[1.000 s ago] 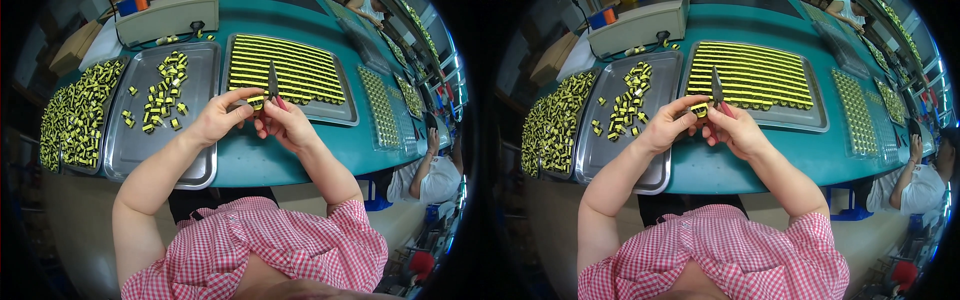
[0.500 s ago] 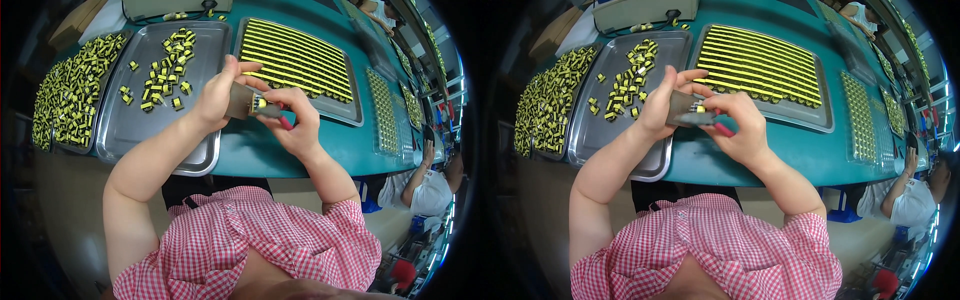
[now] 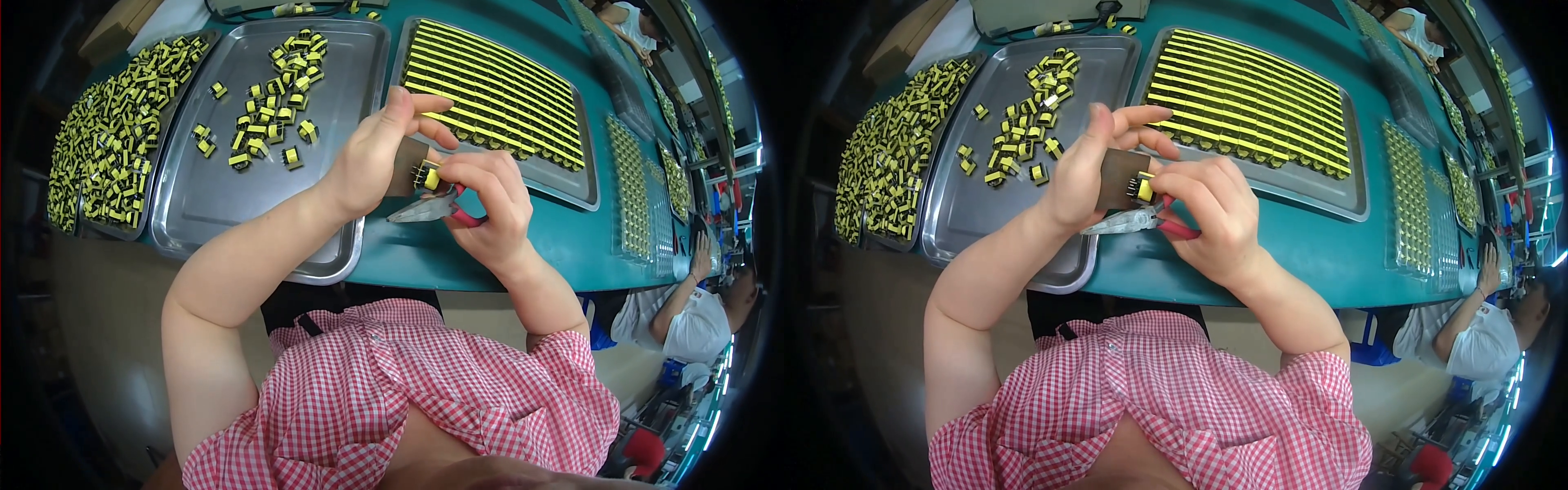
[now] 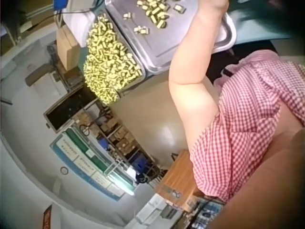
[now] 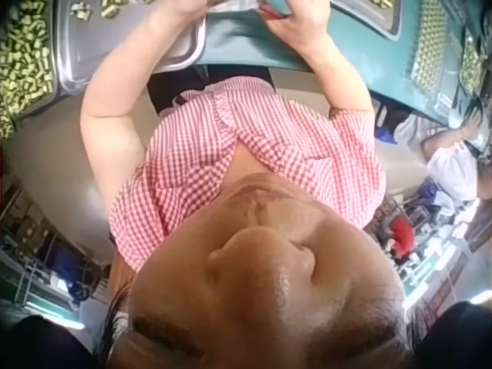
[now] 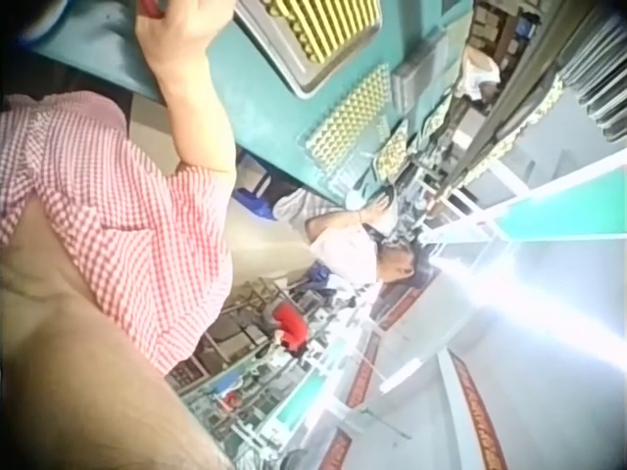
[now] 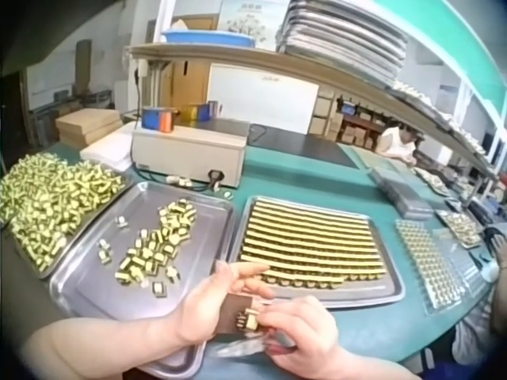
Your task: The person processes small electronic components using pliers, then arranges them onto a slotted tray at a production station.
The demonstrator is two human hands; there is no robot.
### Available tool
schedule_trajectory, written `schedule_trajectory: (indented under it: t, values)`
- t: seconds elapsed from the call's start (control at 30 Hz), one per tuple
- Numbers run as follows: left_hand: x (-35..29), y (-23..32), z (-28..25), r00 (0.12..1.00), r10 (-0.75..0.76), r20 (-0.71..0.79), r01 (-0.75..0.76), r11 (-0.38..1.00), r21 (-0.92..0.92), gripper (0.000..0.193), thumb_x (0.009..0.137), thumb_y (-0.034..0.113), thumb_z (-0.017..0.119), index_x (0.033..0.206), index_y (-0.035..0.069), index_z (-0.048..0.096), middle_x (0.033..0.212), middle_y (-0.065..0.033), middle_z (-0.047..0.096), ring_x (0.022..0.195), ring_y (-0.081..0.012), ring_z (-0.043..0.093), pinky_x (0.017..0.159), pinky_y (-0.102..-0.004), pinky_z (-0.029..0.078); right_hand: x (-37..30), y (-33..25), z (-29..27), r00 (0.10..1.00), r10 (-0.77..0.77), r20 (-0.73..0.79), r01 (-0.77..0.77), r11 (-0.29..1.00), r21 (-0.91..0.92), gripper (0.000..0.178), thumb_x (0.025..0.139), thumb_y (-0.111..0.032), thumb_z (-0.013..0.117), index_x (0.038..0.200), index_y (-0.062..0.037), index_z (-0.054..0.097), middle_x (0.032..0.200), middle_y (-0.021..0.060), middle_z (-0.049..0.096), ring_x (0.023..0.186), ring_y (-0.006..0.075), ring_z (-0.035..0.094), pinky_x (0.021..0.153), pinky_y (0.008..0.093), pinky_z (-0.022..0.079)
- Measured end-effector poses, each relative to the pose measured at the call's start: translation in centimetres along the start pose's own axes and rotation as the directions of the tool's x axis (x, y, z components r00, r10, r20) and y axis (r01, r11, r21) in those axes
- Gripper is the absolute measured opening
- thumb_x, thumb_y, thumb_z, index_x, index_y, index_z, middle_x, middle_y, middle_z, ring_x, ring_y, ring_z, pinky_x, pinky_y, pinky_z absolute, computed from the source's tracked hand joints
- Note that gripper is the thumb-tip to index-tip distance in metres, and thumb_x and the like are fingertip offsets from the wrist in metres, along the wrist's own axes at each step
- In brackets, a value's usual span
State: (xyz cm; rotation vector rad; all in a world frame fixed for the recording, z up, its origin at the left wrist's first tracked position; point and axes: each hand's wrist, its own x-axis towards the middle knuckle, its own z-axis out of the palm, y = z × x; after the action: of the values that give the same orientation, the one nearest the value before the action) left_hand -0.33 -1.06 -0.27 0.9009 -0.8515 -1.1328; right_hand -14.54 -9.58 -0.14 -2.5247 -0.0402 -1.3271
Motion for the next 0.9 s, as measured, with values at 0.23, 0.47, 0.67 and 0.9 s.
schedule_trajectory:
  t: [0.23,0.47,0.67,0.9]
  values:
    - [-0.1,-0.6,0.2,0.998,0.038,0.059,-0.039,0.999,0.02,0.066,0.093,0.052,0.018,0.125,-0.002,0.038,0.1,-0.0118,0.055,0.088,-0.0152,0.055,0.078,-0.0262,0.044,-0.1,-0.4,0.4,1.0,0.009,0.013,-0.009,1.0,-0.018,0.035,0.052,0.003,0.067,0.085,-0.0055,0.058,0.08,0.0057,0.059,0.066,0.0227,0.054,0.056,0.0314,0.044]
    - [-0.2,-0.7,0.6,0.997,-0.056,0.055,0.065,0.981,-0.183,0.064,0.094,0.051,0.021,0.125,-0.003,0.037,0.097,-0.0117,0.056,0.081,-0.0148,0.056,0.07,-0.0259,0.047,-0.1,-0.7,0.1,0.999,-0.009,0.041,0.008,1.0,0.018,0.041,0.051,0.009,0.065,0.09,-0.0035,0.058,0.084,0.0085,0.059,0.068,0.0228,0.054,0.059,0.0291,0.044]
    - [-0.4,-0.7,0.8,0.996,-0.054,0.069,0.069,0.969,-0.235,0.065,0.093,0.052,0.019,0.125,-0.002,0.037,0.099,-0.0118,0.055,0.081,-0.0147,0.055,0.071,-0.026,0.047,-0.3,-0.7,0.3,1.0,-0.002,0.017,0.002,1.0,0.019,0.04,0.052,0.008,0.065,0.09,-0.003,0.058,0.084,0.0086,0.059,0.069,0.0231,0.054,0.059,0.0293,0.044]
    - [-0.6,-0.3,1.0,0.991,-0.109,0.073,0.115,0.989,-0.089,0.071,0.091,0.058,0.014,0.127,0.002,0.038,0.103,-0.0099,0.054,0.095,-0.0143,0.052,0.083,-0.0271,0.041,-0.3,-1.0,0.6,1.0,-0.012,0.009,0.012,1.0,-0.007,0.041,0.051,0.007,0.064,0.091,-0.003,0.059,0.083,0.0083,0.059,0.067,0.023,0.054,0.057,0.029,0.044]
